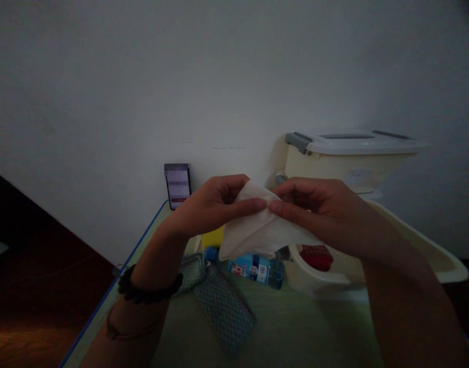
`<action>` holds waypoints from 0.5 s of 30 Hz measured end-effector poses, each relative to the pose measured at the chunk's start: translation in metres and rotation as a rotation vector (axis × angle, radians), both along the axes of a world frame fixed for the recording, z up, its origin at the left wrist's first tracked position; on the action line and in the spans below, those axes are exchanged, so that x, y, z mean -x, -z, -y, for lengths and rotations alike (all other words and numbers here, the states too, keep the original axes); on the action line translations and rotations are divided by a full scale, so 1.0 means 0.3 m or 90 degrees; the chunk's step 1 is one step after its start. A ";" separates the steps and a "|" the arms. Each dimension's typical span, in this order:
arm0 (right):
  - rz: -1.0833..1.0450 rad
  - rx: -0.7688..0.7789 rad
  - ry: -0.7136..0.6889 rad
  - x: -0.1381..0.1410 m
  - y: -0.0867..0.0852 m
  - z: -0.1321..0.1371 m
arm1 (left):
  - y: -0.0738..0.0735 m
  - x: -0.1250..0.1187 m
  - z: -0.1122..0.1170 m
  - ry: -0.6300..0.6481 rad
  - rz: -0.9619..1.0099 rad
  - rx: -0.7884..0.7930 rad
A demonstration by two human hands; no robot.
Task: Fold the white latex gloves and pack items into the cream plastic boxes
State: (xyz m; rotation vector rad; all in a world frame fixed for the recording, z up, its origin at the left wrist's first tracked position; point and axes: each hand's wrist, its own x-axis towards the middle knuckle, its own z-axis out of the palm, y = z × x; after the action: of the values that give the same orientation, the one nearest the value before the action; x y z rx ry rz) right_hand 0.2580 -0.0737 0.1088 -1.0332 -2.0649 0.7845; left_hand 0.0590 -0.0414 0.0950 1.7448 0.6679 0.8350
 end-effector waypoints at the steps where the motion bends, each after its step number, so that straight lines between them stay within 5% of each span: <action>1: 0.001 0.003 0.004 0.001 0.001 0.000 | 0.000 -0.002 0.001 -0.006 -0.001 -0.001; 6: -0.009 -0.010 0.010 0.009 0.004 0.000 | 0.000 -0.005 0.004 -0.004 0.017 0.005; 15: -0.172 0.028 0.100 0.000 -0.006 0.002 | 0.027 0.031 -0.030 0.136 -0.008 0.122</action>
State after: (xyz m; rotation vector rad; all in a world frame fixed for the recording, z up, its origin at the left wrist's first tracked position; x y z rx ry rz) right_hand 0.2580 -0.0741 0.1107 -1.0380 -1.7242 0.8423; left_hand 0.0496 -0.0324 0.0869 1.6146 0.5396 0.5938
